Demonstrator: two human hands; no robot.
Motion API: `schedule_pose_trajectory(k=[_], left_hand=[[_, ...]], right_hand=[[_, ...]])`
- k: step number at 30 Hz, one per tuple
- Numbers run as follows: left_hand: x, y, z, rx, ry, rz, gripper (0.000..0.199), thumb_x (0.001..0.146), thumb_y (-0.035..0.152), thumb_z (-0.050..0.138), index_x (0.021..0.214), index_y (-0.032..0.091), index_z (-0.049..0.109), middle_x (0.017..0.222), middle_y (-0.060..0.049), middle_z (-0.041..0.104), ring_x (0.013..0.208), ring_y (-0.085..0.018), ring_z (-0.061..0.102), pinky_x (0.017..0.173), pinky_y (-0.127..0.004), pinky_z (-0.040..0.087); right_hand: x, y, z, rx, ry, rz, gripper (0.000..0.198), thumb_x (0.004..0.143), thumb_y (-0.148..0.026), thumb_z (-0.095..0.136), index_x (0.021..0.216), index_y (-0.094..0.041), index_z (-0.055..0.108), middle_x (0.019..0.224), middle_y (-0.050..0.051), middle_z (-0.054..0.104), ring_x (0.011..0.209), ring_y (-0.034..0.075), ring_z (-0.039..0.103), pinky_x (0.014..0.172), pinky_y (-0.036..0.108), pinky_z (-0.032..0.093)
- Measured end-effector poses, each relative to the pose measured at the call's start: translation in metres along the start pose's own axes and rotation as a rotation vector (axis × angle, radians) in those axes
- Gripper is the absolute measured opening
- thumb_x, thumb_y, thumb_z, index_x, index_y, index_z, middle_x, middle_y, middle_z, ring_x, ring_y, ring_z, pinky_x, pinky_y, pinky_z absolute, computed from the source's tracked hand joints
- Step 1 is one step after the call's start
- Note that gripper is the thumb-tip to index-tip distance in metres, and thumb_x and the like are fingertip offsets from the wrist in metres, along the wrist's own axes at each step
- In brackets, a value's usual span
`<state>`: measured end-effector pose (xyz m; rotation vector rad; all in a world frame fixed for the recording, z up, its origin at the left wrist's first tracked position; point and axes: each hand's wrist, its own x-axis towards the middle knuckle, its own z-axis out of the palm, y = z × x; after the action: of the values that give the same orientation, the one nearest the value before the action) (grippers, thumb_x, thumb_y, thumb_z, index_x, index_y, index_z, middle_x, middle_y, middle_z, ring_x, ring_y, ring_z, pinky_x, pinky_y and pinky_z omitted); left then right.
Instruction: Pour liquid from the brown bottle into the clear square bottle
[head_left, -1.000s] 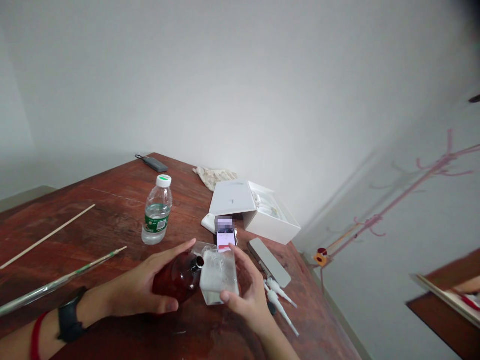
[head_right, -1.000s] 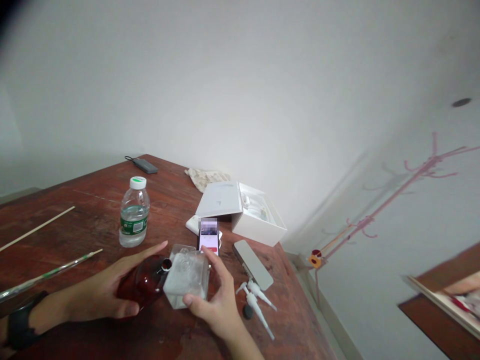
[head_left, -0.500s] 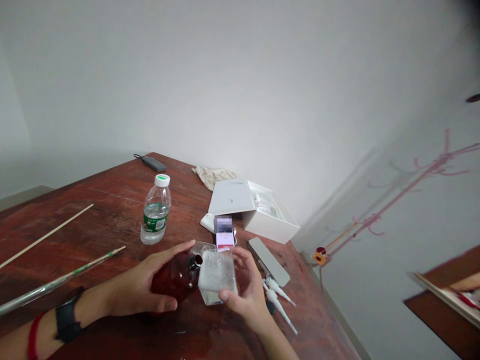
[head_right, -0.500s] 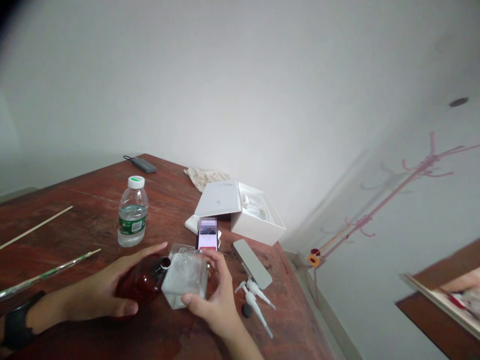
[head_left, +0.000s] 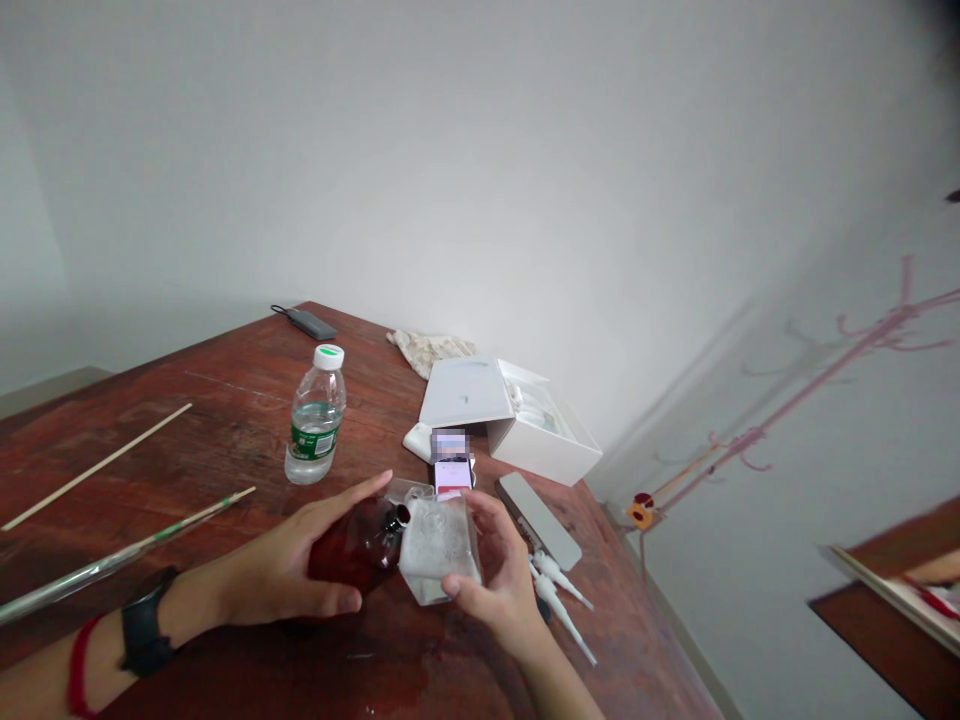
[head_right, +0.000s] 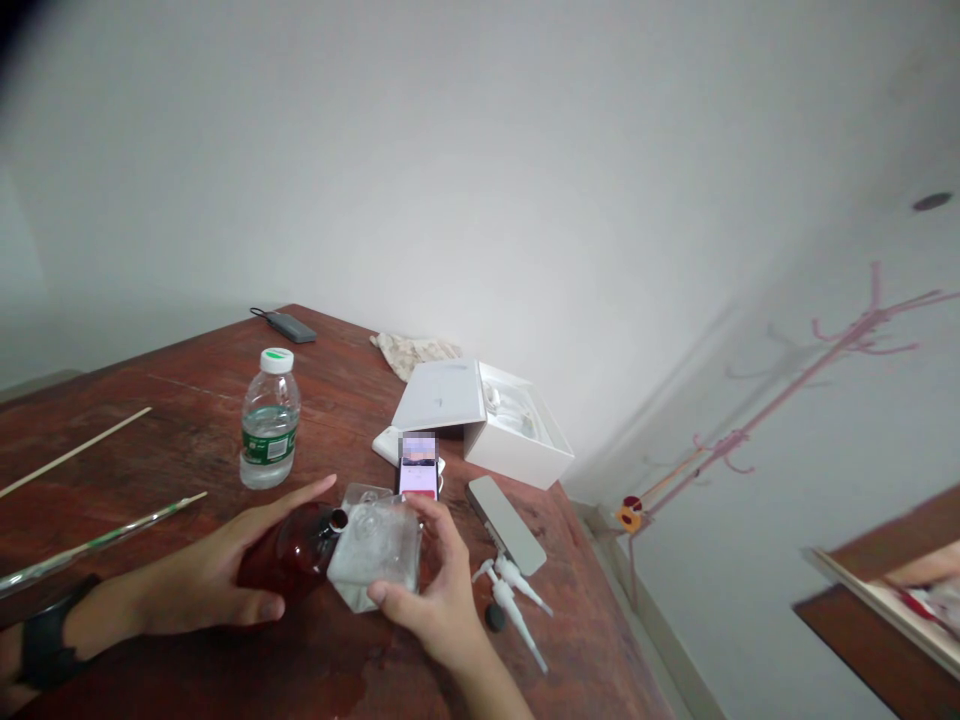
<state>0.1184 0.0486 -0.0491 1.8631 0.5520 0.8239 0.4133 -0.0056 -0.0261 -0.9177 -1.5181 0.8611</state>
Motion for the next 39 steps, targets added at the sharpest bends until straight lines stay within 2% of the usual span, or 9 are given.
schedule_pose_trajectory(k=[7,15,22,31,34,39], left_hand=[[-0.002,0.002,0.001,0.061,0.020,0.005,0.120,0.085,0.084,0.079,0.178,0.033,0.023,0.178,-0.014,0.043,0.159,-0.046,0.045,0.132,-0.062,0.034],[-0.003,0.008,0.000,0.130,-0.003,0.015,0.120,0.085,0.085,0.080,0.178,0.033,0.024,0.177,-0.014,0.044,0.158,-0.044,0.047,0.132,-0.059,0.034],[-0.002,0.011,0.001,0.164,-0.003,0.056,0.118,0.086,0.084,0.078,0.177,0.030,0.028,0.176,-0.015,0.044,0.157,-0.043,0.048,0.133,-0.057,0.033],[-0.001,0.020,0.004,0.233,-0.012,0.134,0.112,0.087,0.081,0.082,0.175,0.029,0.035,0.167,-0.014,0.057,0.146,-0.041,0.061,0.126,-0.050,0.046],[0.000,0.021,0.005,0.222,-0.021,0.147,0.112,0.086,0.082,0.081,0.174,0.028,0.038,0.164,-0.014,0.060,0.143,-0.041,0.063,0.124,-0.050,0.048],[-0.001,0.019,0.006,0.227,-0.026,0.153,0.112,0.086,0.081,0.082,0.173,0.027,0.038,0.162,-0.014,0.061,0.143,-0.041,0.063,0.123,-0.049,0.050]], right_hand=[[0.004,-0.001,-0.011,-0.053,-0.051,0.008,0.081,0.073,-0.057,0.099,0.142,-0.028,0.070,0.136,0.014,0.078,0.125,0.040,0.074,0.109,0.054,0.057],[0.004,-0.012,-0.013,-0.094,-0.038,-0.013,0.076,0.076,-0.062,0.096,0.144,-0.033,0.075,0.137,0.012,0.077,0.125,0.039,0.072,0.111,0.053,0.054],[0.007,-0.021,-0.015,-0.128,-0.070,-0.046,0.076,0.077,-0.065,0.094,0.144,-0.033,0.076,0.133,0.012,0.076,0.122,0.038,0.071,0.103,0.050,0.058],[0.004,-0.026,-0.023,-0.188,-0.092,-0.095,0.076,0.074,-0.061,0.098,0.142,-0.034,0.075,0.131,0.012,0.075,0.118,0.039,0.071,0.098,0.049,0.059],[0.003,-0.029,-0.024,-0.187,-0.121,-0.122,0.071,0.076,-0.059,0.098,0.139,-0.036,0.074,0.129,0.010,0.074,0.117,0.037,0.070,0.095,0.047,0.058],[0.003,-0.030,-0.028,-0.226,-0.178,-0.220,0.067,0.082,-0.056,0.096,0.142,-0.041,0.072,0.129,0.008,0.076,0.117,0.036,0.068,0.100,0.051,0.056]])
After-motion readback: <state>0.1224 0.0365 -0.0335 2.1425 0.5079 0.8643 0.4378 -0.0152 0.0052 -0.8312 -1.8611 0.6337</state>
